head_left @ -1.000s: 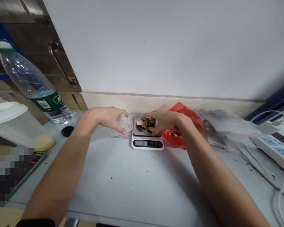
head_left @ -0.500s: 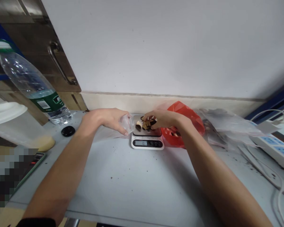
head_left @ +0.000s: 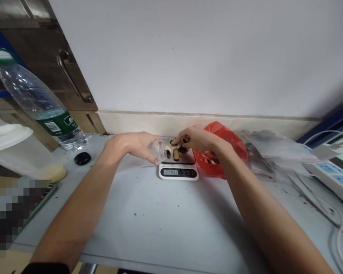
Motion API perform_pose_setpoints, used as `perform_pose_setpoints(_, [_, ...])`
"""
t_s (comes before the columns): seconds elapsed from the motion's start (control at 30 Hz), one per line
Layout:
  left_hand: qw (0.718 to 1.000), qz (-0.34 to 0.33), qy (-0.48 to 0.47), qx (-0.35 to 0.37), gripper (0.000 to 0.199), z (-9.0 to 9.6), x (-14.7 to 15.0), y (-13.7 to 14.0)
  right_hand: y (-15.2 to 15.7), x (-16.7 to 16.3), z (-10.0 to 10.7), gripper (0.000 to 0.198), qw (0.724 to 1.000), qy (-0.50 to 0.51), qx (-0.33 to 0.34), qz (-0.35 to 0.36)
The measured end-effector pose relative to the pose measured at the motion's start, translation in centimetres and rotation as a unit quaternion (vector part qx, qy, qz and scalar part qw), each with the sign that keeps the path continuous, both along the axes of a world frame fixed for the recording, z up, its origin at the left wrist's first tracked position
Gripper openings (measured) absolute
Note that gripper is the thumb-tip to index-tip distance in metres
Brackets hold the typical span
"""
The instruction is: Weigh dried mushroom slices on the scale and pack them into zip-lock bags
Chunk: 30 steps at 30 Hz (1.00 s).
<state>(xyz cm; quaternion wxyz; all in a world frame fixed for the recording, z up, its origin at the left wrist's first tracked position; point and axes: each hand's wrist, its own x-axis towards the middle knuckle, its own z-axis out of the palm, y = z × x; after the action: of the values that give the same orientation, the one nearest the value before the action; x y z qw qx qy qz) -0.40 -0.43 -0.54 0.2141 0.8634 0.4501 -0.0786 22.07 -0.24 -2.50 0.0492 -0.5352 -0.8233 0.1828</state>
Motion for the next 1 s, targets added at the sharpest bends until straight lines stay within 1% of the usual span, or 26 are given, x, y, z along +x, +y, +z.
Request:
perform_pose_setpoints(0.1, [1.000, 0.009, 0.023, -0.009, 0.067, -0.1, 0.2, 0.1, 0.5, 0.3, -0.4, 0.030, 1.000, 0.027, -0.005, 0.005])
perform_pose_setpoints(0.23, [1.000, 0.000, 0.012, -0.008, 0.066, 0.1, 0.4, 0.0, 0.7, 0.6, -0.4, 0.019, 0.998, 0.064, 0.015, 0.012])
perform_pose_setpoints(0.37, [1.000, -0.007, 0.001, 0.000, 0.067, 0.2, 0.3, 0.0, 0.5, 0.8, 0.5, 0.015, 0.993, 0.114, 0.034, 0.026])
perform_pose_setpoints(0.47, [1.000, -0.009, -0.010, -0.006, 0.073, 0.2, 0.2, 0.1, -0.1, 0.5, 1.5, 0.017, 0.984, 0.160, 0.044, 0.059])
perform_pose_setpoints(0.57, [0.999, -0.006, -0.031, -0.018, 0.081, 0.1, 0.2, 0.2, -0.8, -0.3, 2.2, 0.021, 0.980, 0.172, 0.017, 0.099])
perform_pose_setpoints(0.63, [0.998, -0.014, -0.052, -0.023, 0.080, 0.2, 0.3, 0.2, -1.3, -1.1, 2.5, 0.023, 0.980, 0.165, -0.011, 0.112])
perform_pose_setpoints(0.7, [0.996, -0.032, -0.074, -0.028, 0.074, 0.3, 0.4, 0.2, -1.7, -2.0, 2.5, 0.026, 0.980, 0.168, -0.029, 0.105])
perform_pose_setpoints(0.8, [0.994, -0.049, -0.096, -0.033, 0.069, 0.7, 0.2, 0.1, -2.0, -2.7, 2.7, 0.033, 0.976, 0.206, -0.012, 0.076])
perform_pose_setpoints(0.87, [0.993, -0.044, -0.100, -0.033, 0.072, 0.9, -0.1, 0.0, -2.1, -2.7, 2.9, 0.032, 0.968, 0.241, 0.009, 0.069])
perform_pose_setpoints(0.93, [0.995, -0.026, -0.095, -0.028, 0.078, 1.2, -0.5, -0.1, -2.0, -2.3, 3.0, 0.025, 0.960, 0.274, 0.036, 0.053])
perform_pose_setpoints(1.0, [0.997, 0.000, -0.078, -0.012, 0.087, 1.5, -0.9, -0.2, -1.7, -1.8, 2.9, 0.020, 0.964, 0.258, 0.066, -0.003])
